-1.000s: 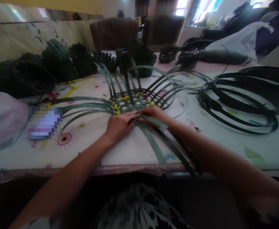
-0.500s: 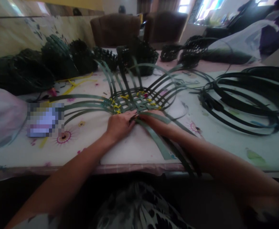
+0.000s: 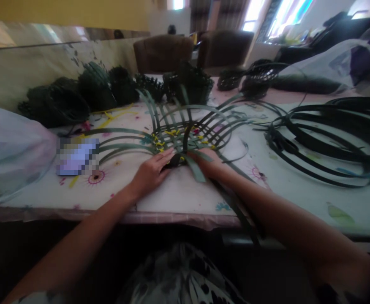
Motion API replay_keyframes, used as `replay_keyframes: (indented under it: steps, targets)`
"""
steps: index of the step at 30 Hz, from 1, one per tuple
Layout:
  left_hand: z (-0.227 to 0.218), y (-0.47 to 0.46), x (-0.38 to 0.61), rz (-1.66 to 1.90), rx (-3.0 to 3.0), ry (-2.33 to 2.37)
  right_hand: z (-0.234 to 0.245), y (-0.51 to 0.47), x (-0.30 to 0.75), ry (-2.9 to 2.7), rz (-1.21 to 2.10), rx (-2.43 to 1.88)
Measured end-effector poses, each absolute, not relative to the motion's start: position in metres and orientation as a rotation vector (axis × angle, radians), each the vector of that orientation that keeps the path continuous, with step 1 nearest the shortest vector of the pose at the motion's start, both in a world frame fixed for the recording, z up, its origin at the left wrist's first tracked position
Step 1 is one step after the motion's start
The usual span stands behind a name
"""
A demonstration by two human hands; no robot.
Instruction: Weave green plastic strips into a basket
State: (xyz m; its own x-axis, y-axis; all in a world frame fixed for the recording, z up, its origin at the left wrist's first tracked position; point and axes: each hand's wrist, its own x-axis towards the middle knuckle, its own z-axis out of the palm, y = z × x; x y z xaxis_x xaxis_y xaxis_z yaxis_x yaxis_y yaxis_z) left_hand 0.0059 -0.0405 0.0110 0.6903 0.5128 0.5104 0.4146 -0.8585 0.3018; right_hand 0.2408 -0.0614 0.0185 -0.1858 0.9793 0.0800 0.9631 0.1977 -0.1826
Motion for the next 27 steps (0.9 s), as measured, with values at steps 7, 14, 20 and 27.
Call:
replay_keyframes:
  steps: [7, 14, 20, 27]
  targets:
    - [0.006, -0.107, 0.017, 1.029, 2.850, 0.790, 0.025, -0.063, 0.237, -2.340, 0.101, -1.977]
    - [0.013, -0.102, 0.076, 0.600, 2.791, 1.307, 0.029, -0.068, 0.238, -2.342, 0.132, -1.938]
    - [0.017, -0.092, 0.079, 0.352, 2.976, 1.367, 0.028, -0.069, 0.238, -2.344, 0.170, -1.926]
    - [0.014, -0.081, 0.069, 0.283, 2.920, 1.327, 0.025, -0.070, 0.238, -2.329, 0.127, -1.963]
